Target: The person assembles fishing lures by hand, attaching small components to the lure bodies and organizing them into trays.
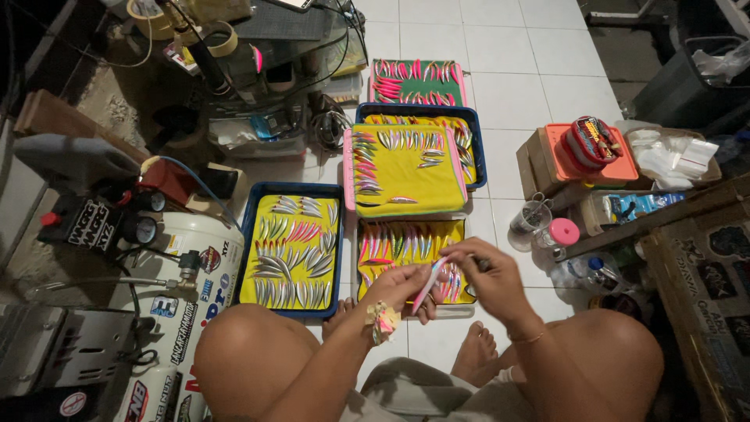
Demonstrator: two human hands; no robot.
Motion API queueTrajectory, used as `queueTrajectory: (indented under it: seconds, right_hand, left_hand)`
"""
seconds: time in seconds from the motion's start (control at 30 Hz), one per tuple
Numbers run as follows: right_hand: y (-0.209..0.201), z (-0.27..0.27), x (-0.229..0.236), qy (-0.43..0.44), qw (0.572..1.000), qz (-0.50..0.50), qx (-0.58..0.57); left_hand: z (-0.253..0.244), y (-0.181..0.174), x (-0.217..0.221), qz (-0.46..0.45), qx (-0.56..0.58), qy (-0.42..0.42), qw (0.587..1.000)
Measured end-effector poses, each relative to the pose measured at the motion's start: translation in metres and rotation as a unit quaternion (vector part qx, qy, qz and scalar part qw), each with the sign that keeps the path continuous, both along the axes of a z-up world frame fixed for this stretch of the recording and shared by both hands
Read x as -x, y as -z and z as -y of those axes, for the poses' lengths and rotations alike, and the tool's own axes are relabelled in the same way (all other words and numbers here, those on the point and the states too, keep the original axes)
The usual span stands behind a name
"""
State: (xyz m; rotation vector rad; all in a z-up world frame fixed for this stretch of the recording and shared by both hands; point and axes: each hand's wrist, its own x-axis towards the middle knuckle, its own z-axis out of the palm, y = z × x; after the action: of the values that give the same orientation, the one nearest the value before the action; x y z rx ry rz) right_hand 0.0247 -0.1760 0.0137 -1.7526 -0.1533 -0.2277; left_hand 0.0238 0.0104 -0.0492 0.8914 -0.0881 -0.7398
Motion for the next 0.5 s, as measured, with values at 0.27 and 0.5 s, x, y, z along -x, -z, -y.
queueTrajectory:
  seconds: [0.27, 0.5]
  right_hand:
    - [-0.018, -0.006, 0.006, -0.043, 0.998, 0.020, 0.029]
    - [-0.005, -0.002, 0.005, -0.041, 0.999, 0.013, 0.011]
  left_hand:
    - [0.003, 0.024, 0.000, -0.075, 0.059, -0.042, 0.995]
    - [0.001, 0.001, 0.005, -0.064, 0.049, -0.040, 0.996]
